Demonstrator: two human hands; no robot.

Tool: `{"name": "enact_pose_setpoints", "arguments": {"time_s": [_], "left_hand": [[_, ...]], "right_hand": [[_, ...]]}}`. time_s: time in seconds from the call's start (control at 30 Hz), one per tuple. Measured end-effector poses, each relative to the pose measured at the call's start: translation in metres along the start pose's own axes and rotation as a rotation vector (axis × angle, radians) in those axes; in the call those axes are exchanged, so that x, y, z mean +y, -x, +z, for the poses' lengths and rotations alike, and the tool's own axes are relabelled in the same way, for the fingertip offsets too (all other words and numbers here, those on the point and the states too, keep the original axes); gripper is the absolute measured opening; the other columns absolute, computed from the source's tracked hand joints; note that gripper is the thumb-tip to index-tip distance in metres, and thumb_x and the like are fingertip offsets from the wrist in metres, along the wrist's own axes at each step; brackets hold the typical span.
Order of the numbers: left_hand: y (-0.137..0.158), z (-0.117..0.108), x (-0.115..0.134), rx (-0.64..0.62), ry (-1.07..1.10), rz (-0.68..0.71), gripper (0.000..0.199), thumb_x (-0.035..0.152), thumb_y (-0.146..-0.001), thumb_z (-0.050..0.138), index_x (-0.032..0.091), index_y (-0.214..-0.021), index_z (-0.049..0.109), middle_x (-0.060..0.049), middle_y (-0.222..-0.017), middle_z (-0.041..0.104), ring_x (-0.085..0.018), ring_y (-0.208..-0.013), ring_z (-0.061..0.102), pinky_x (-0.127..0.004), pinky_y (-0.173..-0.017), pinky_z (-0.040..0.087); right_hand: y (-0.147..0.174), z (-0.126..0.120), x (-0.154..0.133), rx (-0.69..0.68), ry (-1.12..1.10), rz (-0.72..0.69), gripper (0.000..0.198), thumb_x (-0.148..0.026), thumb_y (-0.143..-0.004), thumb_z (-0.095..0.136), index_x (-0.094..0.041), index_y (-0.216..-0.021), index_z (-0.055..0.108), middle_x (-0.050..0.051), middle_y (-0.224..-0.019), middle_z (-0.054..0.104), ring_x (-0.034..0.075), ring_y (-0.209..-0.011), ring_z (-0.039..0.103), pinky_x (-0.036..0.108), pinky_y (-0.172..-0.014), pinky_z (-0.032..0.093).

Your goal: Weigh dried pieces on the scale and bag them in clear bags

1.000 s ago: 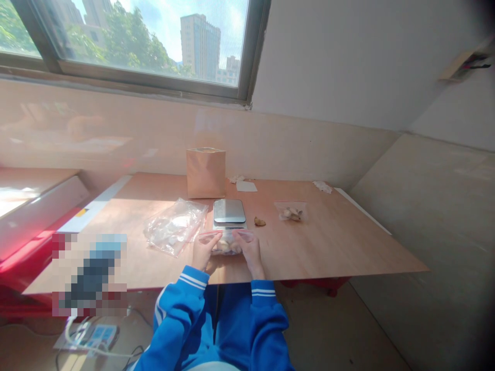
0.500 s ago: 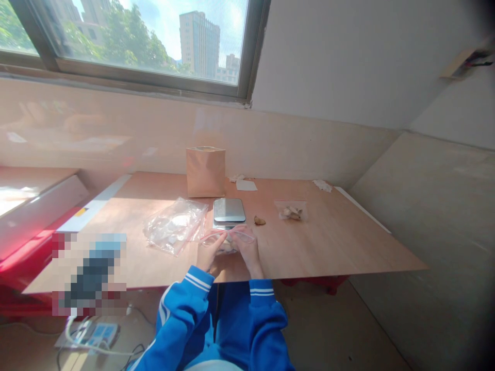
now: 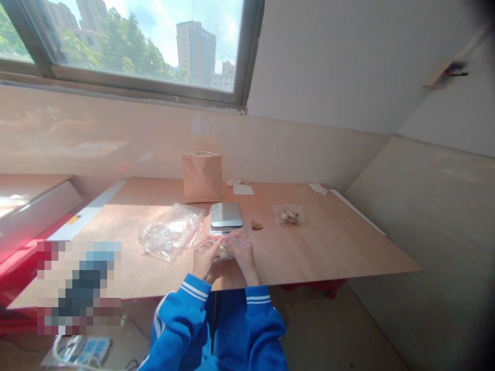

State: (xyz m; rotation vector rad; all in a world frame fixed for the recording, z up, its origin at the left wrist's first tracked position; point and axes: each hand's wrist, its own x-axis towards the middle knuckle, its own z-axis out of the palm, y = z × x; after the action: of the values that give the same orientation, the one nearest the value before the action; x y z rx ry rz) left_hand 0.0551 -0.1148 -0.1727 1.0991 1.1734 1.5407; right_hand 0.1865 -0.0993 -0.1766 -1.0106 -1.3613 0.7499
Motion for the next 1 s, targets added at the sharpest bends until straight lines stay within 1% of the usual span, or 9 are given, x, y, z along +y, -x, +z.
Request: {"name": "enact_pose_setpoints", "arguments": {"time_s": [0.1, 0.2, 0.37, 0.47, 0.63, 0.73, 0.8, 0.9, 1.0], "left_hand": [[0.000, 0.002, 0.006, 0.041, 0.031, -0.035, 0.029, 0.041, -0.064, 0.079, 0.015, -0.077, 0.074, -0.006, -0.075, 0.074, -0.021, -0.076, 0.069, -0.031, -0.074, 0.055], [-0.001, 0.001, 0.006, 0.086, 0.056, -0.094, 0.034, 0.044, -0.061, 0.080, 0.014, -0.075, 0.074, -0.007, -0.072, 0.073, -0.020, -0.072, 0.067, -0.030, -0.068, 0.054], [-0.011, -0.013, -0.011, 0.187, 0.076, -0.047, 0.039, 0.053, -0.070, 0.072, 0.014, -0.072, 0.070, -0.006, -0.070, 0.070, -0.015, -0.064, 0.062, -0.026, -0.061, 0.050], [-0.015, -0.019, -0.016, 0.201, 0.070, -0.057, 0.042, 0.056, -0.074, 0.067, 0.015, -0.069, 0.069, -0.006, -0.070, 0.069, -0.014, -0.062, 0.061, -0.025, -0.061, 0.048], [-0.014, -0.015, -0.014, 0.189, 0.087, -0.122, 0.044, 0.056, -0.078, 0.059, 0.016, -0.064, 0.069, -0.006, -0.067, 0.070, -0.016, -0.060, 0.061, -0.028, -0.063, 0.049], [-0.016, -0.019, -0.016, 0.223, 0.213, -0.235, 0.045, 0.058, -0.077, 0.056, 0.016, -0.064, 0.068, -0.006, -0.066, 0.068, -0.016, -0.059, 0.060, -0.029, -0.060, 0.049], [-0.020, -0.030, -0.018, 0.286, 0.297, -0.282, 0.043, 0.057, -0.074, 0.059, 0.016, -0.063, 0.065, -0.005, -0.064, 0.065, -0.014, -0.058, 0.058, -0.026, -0.056, 0.046], [-0.026, -0.050, -0.017, 0.361, 0.320, -0.241, 0.038, 0.054, -0.070, 0.067, 0.017, -0.063, 0.062, -0.003, -0.066, 0.063, -0.011, -0.058, 0.053, -0.023, -0.053, 0.043], [-0.027, -0.060, -0.015, 0.376, 0.296, -0.233, 0.039, 0.055, -0.070, 0.068, 0.017, -0.064, 0.062, -0.003, -0.065, 0.061, -0.011, -0.057, 0.051, -0.023, -0.051, 0.042]], "right_hand": [[0.000, 0.004, -0.004, 0.040, -0.031, 0.014, 0.017, -0.037, -0.079, 0.069, -0.022, -0.072, 0.073, 0.003, -0.079, 0.067, 0.019, -0.079, 0.062, 0.032, -0.077, 0.051], [0.001, 0.007, -0.003, 0.067, -0.122, 0.100, 0.021, -0.039, -0.077, 0.071, -0.020, -0.072, 0.074, 0.004, -0.078, 0.069, 0.019, -0.077, 0.063, 0.033, -0.075, 0.051], [-0.001, 0.004, 0.006, 0.191, -0.265, 0.261, 0.038, -0.054, -0.078, 0.068, -0.016, -0.078, 0.075, 0.007, -0.080, 0.072, 0.019, -0.076, 0.065, 0.032, -0.074, 0.051], [-0.003, -0.001, 0.007, 0.260, -0.268, 0.284, 0.047, -0.061, -0.081, 0.061, -0.016, -0.077, 0.074, 0.007, -0.077, 0.072, 0.018, -0.073, 0.064, 0.030, -0.073, 0.050], [-0.003, 0.000, 0.004, 0.310, -0.218, 0.276, 0.051, -0.064, -0.079, 0.061, -0.014, -0.071, 0.070, 0.007, -0.071, 0.070, 0.018, -0.070, 0.063, 0.029, -0.070, 0.049], [-0.005, -0.007, 0.007, 0.382, -0.209, 0.307, 0.054, -0.067, -0.076, 0.061, -0.014, -0.072, 0.068, 0.006, -0.069, 0.068, 0.017, -0.066, 0.061, 0.028, -0.066, 0.049], [-0.008, -0.025, 0.013, 0.506, -0.218, 0.344, 0.056, -0.070, -0.074, 0.059, -0.015, -0.072, 0.065, 0.004, -0.066, 0.066, 0.015, -0.061, 0.059, 0.026, -0.061, 0.049], [-0.021, -0.080, 0.024, 0.699, -0.126, 0.344, 0.054, -0.071, -0.073, 0.058, -0.017, -0.072, 0.062, 0.002, -0.064, 0.063, 0.015, -0.059, 0.057, 0.025, -0.056, 0.047], [-0.046, -0.150, 0.032, 0.697, 0.107, 0.355, 0.051, -0.065, -0.078, 0.053, -0.015, -0.074, 0.062, 0.005, -0.065, 0.064, 0.017, -0.059, 0.059, 0.027, -0.055, 0.048]]}}
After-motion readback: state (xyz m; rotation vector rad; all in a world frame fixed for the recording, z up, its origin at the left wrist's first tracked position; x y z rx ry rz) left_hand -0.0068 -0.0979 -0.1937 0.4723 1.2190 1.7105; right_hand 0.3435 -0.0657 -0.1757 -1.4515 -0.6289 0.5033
